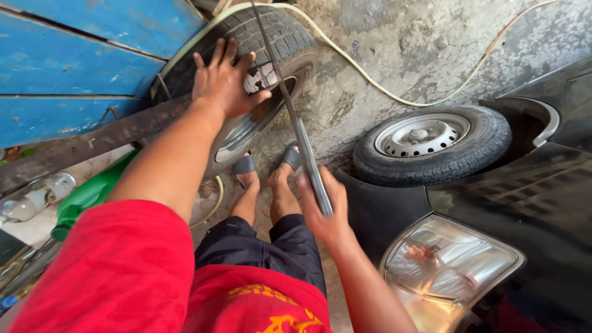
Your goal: Using a hand saw to cut through a piece of wood held against a tire.
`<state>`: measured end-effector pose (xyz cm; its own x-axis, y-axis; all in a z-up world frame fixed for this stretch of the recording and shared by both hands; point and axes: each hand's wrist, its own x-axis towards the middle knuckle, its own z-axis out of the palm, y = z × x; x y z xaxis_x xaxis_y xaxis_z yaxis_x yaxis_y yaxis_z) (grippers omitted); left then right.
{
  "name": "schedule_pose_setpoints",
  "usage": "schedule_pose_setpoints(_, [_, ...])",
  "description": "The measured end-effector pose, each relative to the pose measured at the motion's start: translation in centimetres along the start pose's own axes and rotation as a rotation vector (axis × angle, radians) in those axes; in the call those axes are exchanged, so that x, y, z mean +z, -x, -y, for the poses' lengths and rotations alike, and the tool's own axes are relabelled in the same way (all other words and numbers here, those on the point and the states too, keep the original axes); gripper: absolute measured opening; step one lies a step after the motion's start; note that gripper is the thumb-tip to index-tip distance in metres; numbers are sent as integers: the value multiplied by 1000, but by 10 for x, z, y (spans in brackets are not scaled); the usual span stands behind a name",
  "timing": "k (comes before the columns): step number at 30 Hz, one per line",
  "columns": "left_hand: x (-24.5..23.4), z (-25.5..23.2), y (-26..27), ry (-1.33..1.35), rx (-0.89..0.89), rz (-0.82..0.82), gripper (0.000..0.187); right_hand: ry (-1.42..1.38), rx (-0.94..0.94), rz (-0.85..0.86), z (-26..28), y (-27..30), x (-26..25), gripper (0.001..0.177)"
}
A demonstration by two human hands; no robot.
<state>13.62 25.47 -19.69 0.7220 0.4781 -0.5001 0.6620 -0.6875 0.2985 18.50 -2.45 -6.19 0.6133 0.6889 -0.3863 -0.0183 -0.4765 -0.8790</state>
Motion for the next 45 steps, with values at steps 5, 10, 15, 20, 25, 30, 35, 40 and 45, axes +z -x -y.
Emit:
schedule_pose_setpoints(5, [5, 5, -11, -29, -6, 18, 89, 60, 42, 27, 2, 74, -34, 7])
schedule_pose_setpoints(10, [15, 14, -17, -52, 46, 33, 80, 65, -19, 43, -10, 16, -15, 5])
schedule_pose_setpoints(15, [5, 9, -20, -44, 56, 32, 83, -19, 18, 47, -7, -56, 8, 12])
schedule_pose_setpoints(20, [12, 10, -22, -25, 85, -25, 87, -56, 102, 62, -3, -47, -2, 15])
schedule_pose_setpoints(25, [1, 8, -20, -46, 41, 15, 84, -105, 79, 37, 24, -57, 2, 17])
schedule_pose_setpoints(30, [3, 8, -21, -7, 15, 49, 83, 52, 95, 44, 26, -62, 3, 27])
schedule_pose_setpoints(35, [2, 8, -23, 5, 31, 8, 84, 89, 152, 85, 35, 22, -44, 15])
schedule_pose_setpoints(40, [8, 15, -18, 43, 16, 14, 79, 95, 177, 91, 41, 26, -57, 11])
schedule_pose_setpoints(45, [13, 14, -19, 46, 69, -54, 74, -28, 97, 70, 21, -96, -1, 11])
